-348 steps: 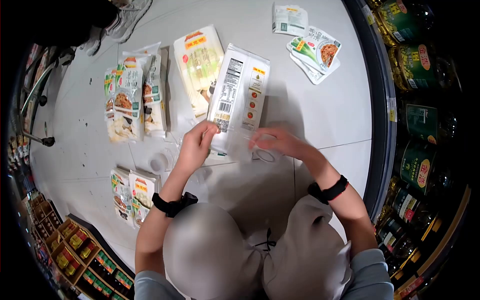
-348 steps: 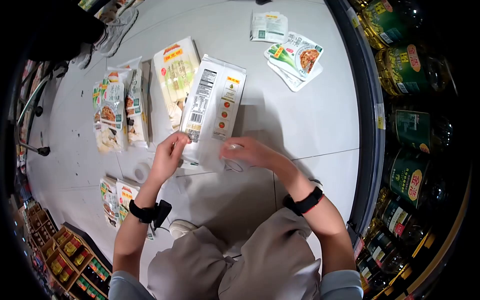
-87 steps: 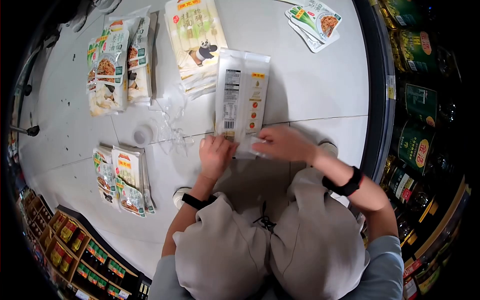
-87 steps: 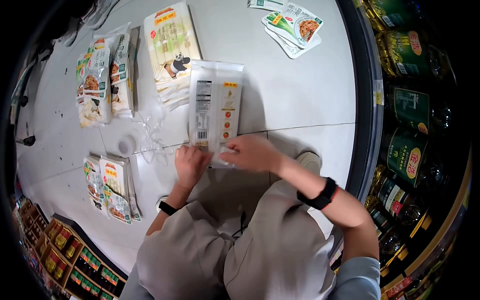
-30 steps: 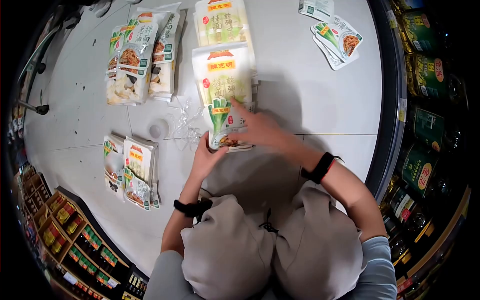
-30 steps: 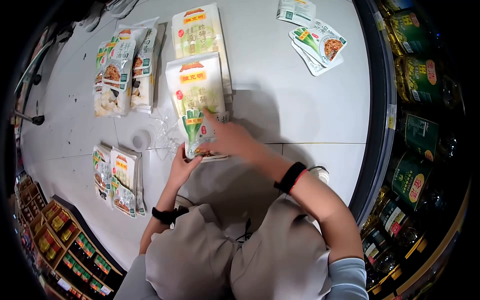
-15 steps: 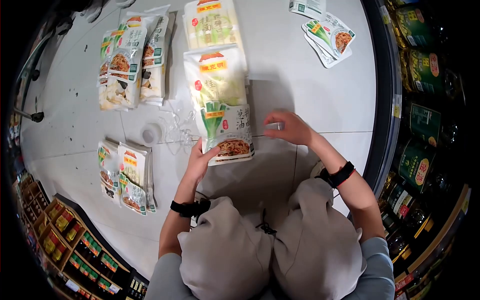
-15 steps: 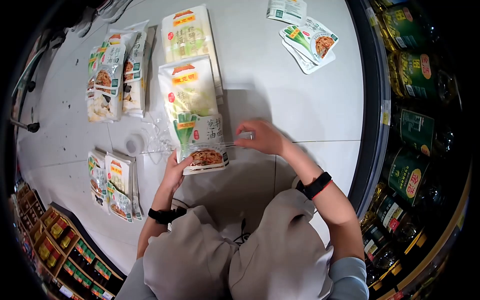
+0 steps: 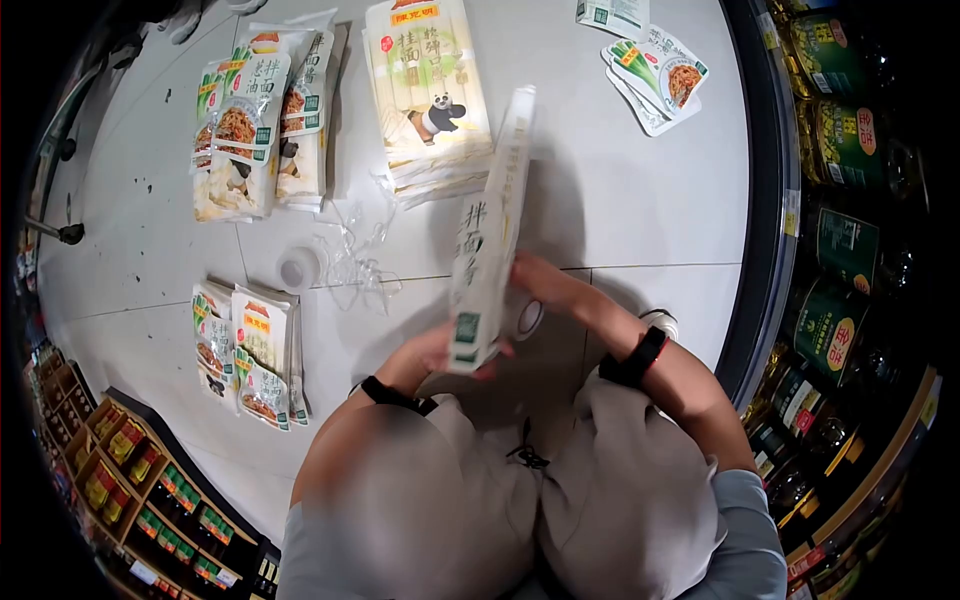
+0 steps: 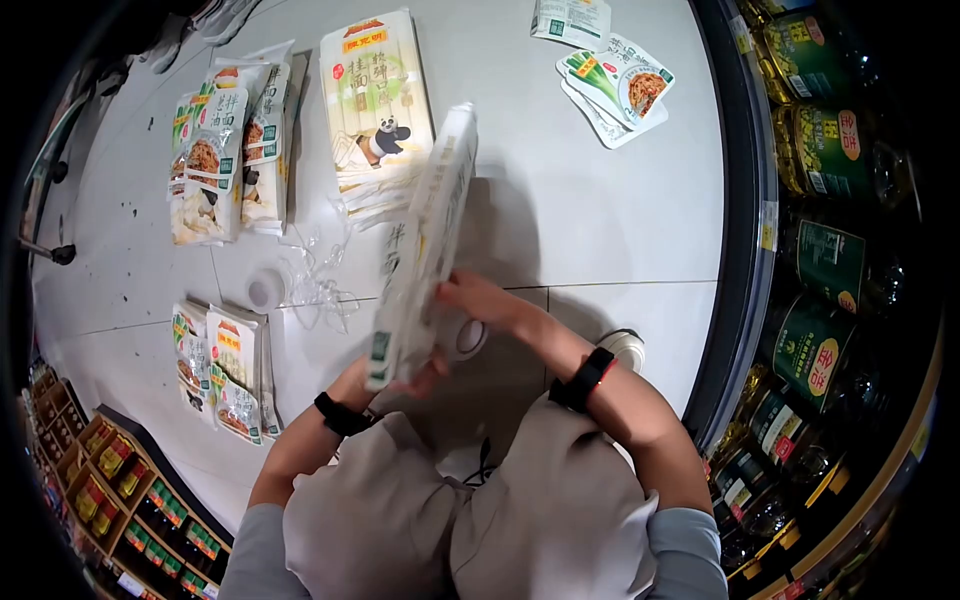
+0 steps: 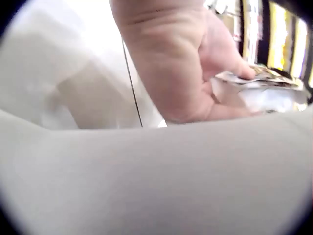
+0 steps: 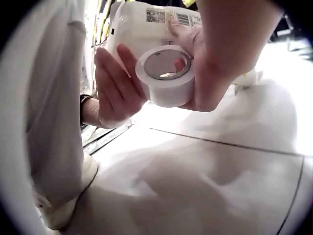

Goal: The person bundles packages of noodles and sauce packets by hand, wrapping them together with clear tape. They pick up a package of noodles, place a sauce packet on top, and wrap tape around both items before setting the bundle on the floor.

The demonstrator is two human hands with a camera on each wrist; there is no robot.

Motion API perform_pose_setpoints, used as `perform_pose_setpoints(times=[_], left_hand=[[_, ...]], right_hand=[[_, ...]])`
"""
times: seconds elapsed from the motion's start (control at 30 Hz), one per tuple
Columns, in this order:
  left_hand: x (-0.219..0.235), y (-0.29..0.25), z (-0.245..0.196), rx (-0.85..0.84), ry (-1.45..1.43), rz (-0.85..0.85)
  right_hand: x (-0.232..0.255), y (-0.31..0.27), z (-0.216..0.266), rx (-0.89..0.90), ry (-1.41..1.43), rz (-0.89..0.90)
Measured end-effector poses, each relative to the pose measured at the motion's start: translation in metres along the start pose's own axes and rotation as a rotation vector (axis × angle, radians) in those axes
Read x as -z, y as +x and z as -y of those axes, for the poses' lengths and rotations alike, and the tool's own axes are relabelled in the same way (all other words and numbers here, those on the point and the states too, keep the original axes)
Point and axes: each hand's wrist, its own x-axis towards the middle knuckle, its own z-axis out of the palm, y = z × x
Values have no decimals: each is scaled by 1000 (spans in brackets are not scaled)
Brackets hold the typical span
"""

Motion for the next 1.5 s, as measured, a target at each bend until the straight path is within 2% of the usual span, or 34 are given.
perform_pose_setpoints(times=[0.03,0.07,0.1,0.13,0.17,0.23,0.27,0.33,0.37,0.43,0.47,0.53,0.57,0.63,0.67,0.73,0.77,0.87,1.0,1.07,1.1,1.17,1.2,1.23,1.27,1.3,1.33,1.37,1.4,1.43,1.47,1.5], left_hand=[[-8,6,-1,91,333,53],[7,17,3,270,219,-151],[9,12,0,270,219,-151],[-20,4,-14,17,602,-410],[-34,-3,-25,-251,982,-659],[-3,-19,-35,-588,832,-765],[-23,-20,-37,-590,831,-769],[-62,-24,-39,-760,797,-698],[-65,-18,-37,-767,799,-703],[-71,-3,-29,-670,1271,-969],[-67,1,-30,-674,1270,-976],[-50,13,-33,-451,1414,-943],[-45,20,-37,-447,1415,-936],[-42,33,-44,-492,1219,-790],[-44,35,-45,-490,1220,-782],[-49,34,-44,-459,1046,-783],[-47,32,-43,-453,1045,-779],[-42,28,-49,-495,1036,-817],[-42,27,-48,-468,983,-787],[-40,26,-41,-389,568,-603],[-35,28,-35,-389,566,-601],[-18,35,-19,-309,223,-241],[-12,36,-12,-230,237,-285],[-18,33,-11,-230,244,-288],[-24,32,-11,-270,335,-413],[-30,32,-14,-309,425,-537],[-46,28,-20,-315,644,-545],[-48,19,-31,-315,644,-545],[-47,7,-46,-242,1037,-756],[-48,0,-54,-150,1429,-961],[-57,-4,-52,-148,1427,-962],[-67,-9,-46,-291,1145,-869]], right_hand=[[-1,-5,1,-70,205,-62],[-1,-7,2,-70,203,-62],[-1,-10,4,-87,114,-140],[-3,-13,8,-101,30,-224],[-3,-15,11,-98,35,-233],[-2,-13,17,-161,-125,-238],[-3,-12,16,-163,-125,-234],[-6,-7,14,-41,-208,-235],[-5,-4,11,-38,-209,-227],[-3,2,-1,36,-278,-275],[-1,3,-4,38,-278,-268],[4,0,-8,-10,-449,-342],[1,-5,-1,-12,-449,-349],[-1,-17,18,-40,-706,-418],[5,-22,22,-42,-708,-425],[19,-39,30,-392,-769,-423],[15,-51,41,-397,-766,-427],[11,-85,68,-286,-828,-407],[42,-93,24,-318,-723,-376],[42,-80,8,-13,-419,-336],[40,-72,7,-16,-420,-337],[28,-48,13,159,-262,-92],[19,-40,19,162,-257,-88],[10,-34,30,138,-131,-72],[7,-30,38,113,-10,-54],[10,-27,38,120,-17,-55],[12,-26,35,127,-9,-74],[10,-24,35,132,2,-89],[7,-22,35,130,3,-81],[1,-22,40,103,-168,-145],[-3,-22,44,77,-337,-216],[-9,-20,49,71,-335,-218]])
